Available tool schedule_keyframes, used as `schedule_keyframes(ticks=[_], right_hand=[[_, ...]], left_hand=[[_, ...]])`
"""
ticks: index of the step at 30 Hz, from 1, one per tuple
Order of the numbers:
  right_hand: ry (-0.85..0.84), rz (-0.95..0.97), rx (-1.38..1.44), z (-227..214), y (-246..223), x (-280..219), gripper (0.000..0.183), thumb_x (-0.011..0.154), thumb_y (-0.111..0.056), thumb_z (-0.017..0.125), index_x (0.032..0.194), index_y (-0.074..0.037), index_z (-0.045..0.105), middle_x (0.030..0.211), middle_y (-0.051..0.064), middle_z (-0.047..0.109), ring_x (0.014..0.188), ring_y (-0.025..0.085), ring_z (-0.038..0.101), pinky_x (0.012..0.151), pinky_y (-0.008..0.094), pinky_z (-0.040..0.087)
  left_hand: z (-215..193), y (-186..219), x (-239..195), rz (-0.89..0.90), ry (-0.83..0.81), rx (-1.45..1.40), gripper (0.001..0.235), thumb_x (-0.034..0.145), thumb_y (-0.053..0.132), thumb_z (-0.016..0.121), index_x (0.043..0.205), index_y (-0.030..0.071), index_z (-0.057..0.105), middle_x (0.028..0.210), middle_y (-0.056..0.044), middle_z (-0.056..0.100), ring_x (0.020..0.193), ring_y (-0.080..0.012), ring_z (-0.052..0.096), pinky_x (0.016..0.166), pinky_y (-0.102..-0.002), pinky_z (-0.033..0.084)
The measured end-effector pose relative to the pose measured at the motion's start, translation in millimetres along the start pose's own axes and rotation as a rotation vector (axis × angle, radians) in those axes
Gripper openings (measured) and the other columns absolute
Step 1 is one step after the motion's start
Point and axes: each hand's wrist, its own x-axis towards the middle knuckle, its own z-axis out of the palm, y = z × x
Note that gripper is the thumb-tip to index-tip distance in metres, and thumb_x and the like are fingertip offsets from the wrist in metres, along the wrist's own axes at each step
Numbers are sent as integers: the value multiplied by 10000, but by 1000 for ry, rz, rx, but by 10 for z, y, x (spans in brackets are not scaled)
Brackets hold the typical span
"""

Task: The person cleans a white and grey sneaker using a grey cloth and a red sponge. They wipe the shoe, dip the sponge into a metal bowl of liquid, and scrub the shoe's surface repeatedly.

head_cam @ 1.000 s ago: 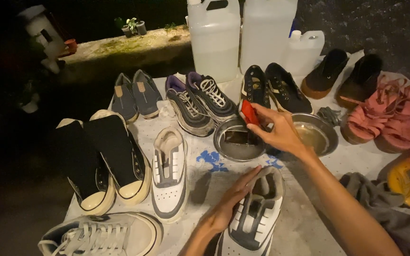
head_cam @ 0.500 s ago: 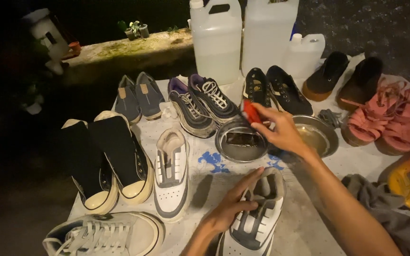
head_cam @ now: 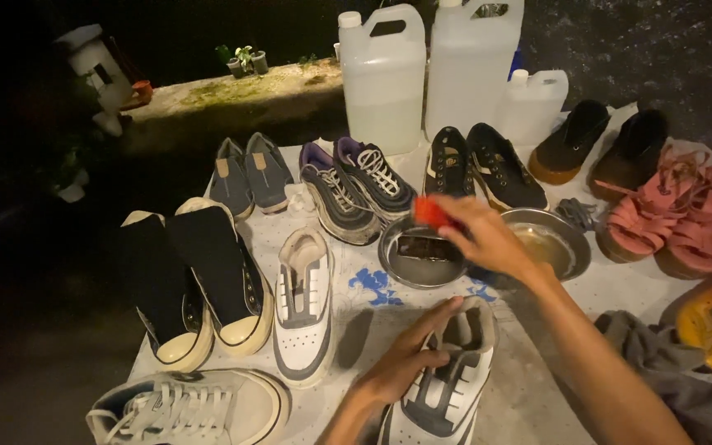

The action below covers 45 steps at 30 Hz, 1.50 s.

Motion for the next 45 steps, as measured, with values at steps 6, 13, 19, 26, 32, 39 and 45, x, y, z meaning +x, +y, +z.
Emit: schedule_keyframes(ticks=[6, 13, 19, 26, 32, 39, 45], right_hand=[[-32, 52, -10, 56, 6, 4, 580, 979, -206, 593, 1533, -180, 422, 1303, 99, 671, 1149, 246, 589, 1037, 434, 443], [-80, -73, 37, 15, -124, 21, 402, 940, -104, 681, 1332, -39, 620, 1060, 106, 760, 918, 215, 675, 940, 378, 478], [-57, 33, -13, 175, 33, -7, 549, 1000, -236, 550, 1526, -149, 417, 1265, 113, 679, 1125, 241, 570, 943, 396, 497], [59, -109, -91, 159, 35, -62, 578, 947, -220, 682, 1469, -41, 509, 1342, 195, 650, 1149, 333, 610, 995, 454, 495], [-34, -98, -56, 21, -116, 28, 491, 963, -178, 619, 1438, -110, 514, 1231, 109, 708, 1113, 254, 640, 1022, 434, 491], [249, -182, -39, -5, -167, -1, 538, 998, -137, 608, 1507, -51, 456, 1419, 181, 605, 1293, 342, 546, 1135, 527, 425], [244, -135, -67, 34, -195, -48, 568, 1000, -188, 634, 1529, -80, 456, 1428, 193, 609, 1213, 337, 557, 1079, 443, 457]], left_hand=[[-2, -62, 11, 38, 13, -52, 723, 896, 55, 467, 1590, 215, 342, 1710, -19, 261, 1604, -204, 149, 1280, -443, 138], [27, 60, 1, -44, 31, 29, 768, 849, 151, 463, 1595, 265, 321, 1730, -20, 218, 1608, -230, 127, 1262, -497, 110], [37, 69, 13, -80, 41, 52, 773, 838, 218, 474, 1590, 306, 321, 1737, -11, 215, 1614, -227, 116, 1253, -535, 100], [40, 27, 5, -107, 38, -23, 778, 817, 171, 485, 1576, 302, 372, 1728, 44, 244, 1615, -168, 119, 1266, -467, 127], [24, -118, 16, 32, 35, -12, 792, 802, 162, 495, 1581, 219, 365, 1707, 7, 281, 1609, -188, 153, 1283, -439, 112], [10, -60, 15, 55, 30, 41, 749, 841, 269, 482, 1579, 242, 361, 1713, 3, 270, 1619, -207, 130, 1280, -484, 101], [16, -6, 7, 22, 31, 22, 745, 843, 311, 488, 1576, 251, 370, 1717, -15, 269, 1610, -212, 158, 1268, -468, 125]])
